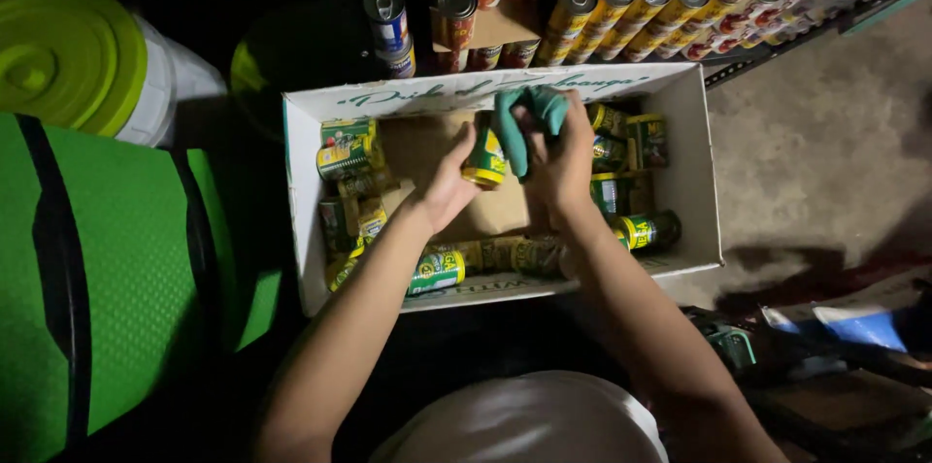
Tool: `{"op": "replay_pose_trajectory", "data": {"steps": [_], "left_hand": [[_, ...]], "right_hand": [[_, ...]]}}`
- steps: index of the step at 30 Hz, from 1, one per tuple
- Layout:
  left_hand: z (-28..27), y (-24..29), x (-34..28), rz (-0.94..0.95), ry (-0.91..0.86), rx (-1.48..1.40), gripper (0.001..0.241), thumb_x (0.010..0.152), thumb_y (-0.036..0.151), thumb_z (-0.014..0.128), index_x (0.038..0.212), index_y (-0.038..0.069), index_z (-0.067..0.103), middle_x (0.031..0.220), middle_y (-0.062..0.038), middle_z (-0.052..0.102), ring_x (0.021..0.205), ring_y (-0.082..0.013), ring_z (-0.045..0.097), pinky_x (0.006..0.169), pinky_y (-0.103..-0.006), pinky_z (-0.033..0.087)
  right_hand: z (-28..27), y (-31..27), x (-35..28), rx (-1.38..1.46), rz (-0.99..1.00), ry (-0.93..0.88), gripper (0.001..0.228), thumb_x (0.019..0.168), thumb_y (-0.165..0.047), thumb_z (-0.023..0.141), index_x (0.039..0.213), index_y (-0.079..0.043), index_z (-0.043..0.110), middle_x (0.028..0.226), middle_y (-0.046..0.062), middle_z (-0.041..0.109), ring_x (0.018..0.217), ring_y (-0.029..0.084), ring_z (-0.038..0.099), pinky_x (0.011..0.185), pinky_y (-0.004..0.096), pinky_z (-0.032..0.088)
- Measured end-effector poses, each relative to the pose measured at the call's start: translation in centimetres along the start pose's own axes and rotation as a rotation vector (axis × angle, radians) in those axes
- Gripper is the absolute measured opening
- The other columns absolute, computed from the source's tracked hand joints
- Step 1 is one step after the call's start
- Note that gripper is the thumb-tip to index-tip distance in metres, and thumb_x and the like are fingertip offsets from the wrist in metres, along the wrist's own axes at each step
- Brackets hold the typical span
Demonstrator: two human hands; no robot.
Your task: Cleaning canned products with a cloth and organizing them in a storage box and on shelves.
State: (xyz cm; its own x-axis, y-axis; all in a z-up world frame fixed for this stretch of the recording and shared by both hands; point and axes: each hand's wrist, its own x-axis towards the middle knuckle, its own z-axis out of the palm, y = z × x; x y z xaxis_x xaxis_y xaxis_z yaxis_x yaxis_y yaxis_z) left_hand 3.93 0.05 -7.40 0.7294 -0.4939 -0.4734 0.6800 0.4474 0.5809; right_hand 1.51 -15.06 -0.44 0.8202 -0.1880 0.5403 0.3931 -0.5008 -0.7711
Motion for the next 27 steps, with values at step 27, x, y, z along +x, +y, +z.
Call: {"op": "replay_pose_trajectory", "data": {"steps": [27], "left_hand": [[1.4,1.9,-1.0,-0.083,0.119,-0.144,0.055,0.093,0.043,0.068,0.134,0.007,0.055,0.113,-0.009,0.055,0.101,-0.0269,0.062,0.086,-0.0442,0.06]], "right_hand": [[0.7,-0.7,-1.2,0.095,0.092,0.035,0.017,0.094,-0.009,0.077,0.098,-0.006,0.061,0.089,0.013,0.062,0.086,0.032,0.065,0.087,0.042,0.05]]}}
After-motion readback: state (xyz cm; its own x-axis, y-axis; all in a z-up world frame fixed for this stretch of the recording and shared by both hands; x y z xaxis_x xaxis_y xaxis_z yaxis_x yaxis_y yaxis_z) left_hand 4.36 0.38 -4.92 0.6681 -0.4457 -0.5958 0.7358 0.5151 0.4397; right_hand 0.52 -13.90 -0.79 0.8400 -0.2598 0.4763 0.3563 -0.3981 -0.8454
